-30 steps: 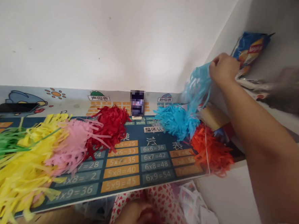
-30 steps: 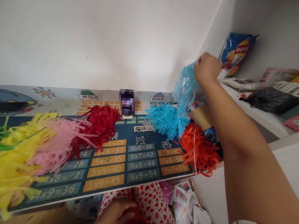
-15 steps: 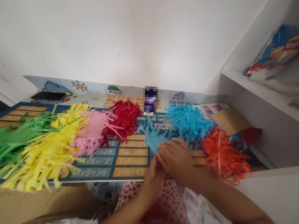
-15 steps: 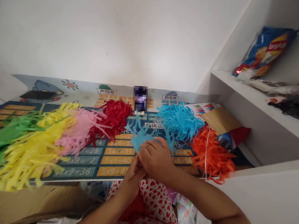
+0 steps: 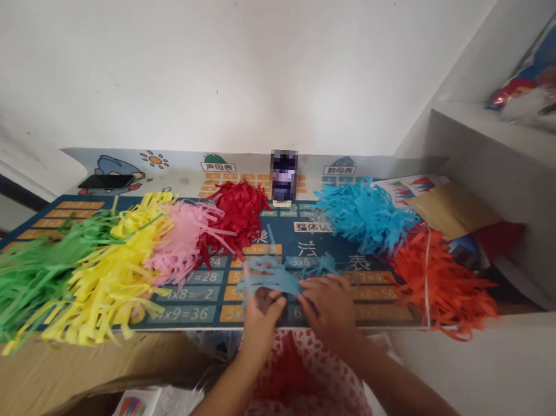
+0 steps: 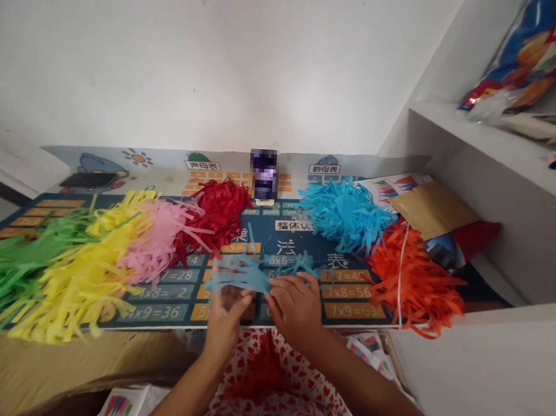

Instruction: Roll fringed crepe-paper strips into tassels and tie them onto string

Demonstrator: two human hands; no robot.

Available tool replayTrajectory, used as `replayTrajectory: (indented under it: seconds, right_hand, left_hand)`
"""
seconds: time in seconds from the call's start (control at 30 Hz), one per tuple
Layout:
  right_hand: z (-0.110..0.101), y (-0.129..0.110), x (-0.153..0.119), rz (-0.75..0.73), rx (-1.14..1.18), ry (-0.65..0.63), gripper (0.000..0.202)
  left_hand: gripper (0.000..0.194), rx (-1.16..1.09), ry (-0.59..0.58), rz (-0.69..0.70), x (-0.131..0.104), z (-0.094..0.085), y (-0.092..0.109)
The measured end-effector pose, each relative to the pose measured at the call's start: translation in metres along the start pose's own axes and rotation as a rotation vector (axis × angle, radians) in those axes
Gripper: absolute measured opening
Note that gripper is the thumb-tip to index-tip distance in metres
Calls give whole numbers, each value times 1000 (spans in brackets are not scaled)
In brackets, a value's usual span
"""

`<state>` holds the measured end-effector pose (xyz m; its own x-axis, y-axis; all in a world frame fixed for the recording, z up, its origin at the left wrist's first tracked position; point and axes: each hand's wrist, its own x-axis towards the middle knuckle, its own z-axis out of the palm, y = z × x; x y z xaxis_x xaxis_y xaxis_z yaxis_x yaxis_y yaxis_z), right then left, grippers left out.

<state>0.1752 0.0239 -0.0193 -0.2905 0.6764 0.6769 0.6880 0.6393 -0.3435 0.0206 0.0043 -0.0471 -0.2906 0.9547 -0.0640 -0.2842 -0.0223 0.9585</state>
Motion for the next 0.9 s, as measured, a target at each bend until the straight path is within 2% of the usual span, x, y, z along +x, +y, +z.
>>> replayTrajectory:
  seconds: [0.13,0.17,0.23,0.27,0.3,0.33,0.37,0.43,0.47,0.53,0.63,0.73,0.8,0.9]
  right_hand:
    - [9,-3,-9,-10,48,-65,9]
    - [11,-4,-9,-15,57,-71,10]
    - [13,-7,-9,-20,69,-73,11]
    - [15,-8,-9,-27,71,-73,11]
    - [16,-9,-8,-38,71,-81,11]
    - [17,-10,-8,-58,70,-94,12]
    - [19,-11,-8,-78,69,-109,13]
    - [19,-13,-8,-106,73,-131,14]
    - [17,-14,-8,-107,77,-136,16]
    - [10,-19,-8,-95,78,-126,18]
    - [-7,-31,-4,-118,136,-101,18]
    - [-13,-47,-2,-175,398,-209,13]
    - [-4,-53,-5,-104,518,-332,11]
    - [21,-53,-14,114,442,-442,17]
  left_hand:
    - [59,106,202,98,9,-62,19]
    - [55,130,300,195,9,-73,26]
    - [55,256,509,489,3,-86,36]
    - [61,380,539,639,-2,-87,39]
    - [65,545,465,738,-8,-83,41]
    - [64,731,298,790,-13,-77,41]
    - [64,921,74,802,-16,-69,40]
    - [64,1164,-261,834,-14,-51,35]
    - [66,1225,-367,846,-9,-44,32]
    - [66,1261,-494,870,6,-33,29]
    - [59,1244,-546,902,28,-27,30]
    - [56,1238,-486,943,38,-26,38]
    - [57,1240,-444,972,38,-25,42]
    - [58,1237,-384,972,33,-26,45]
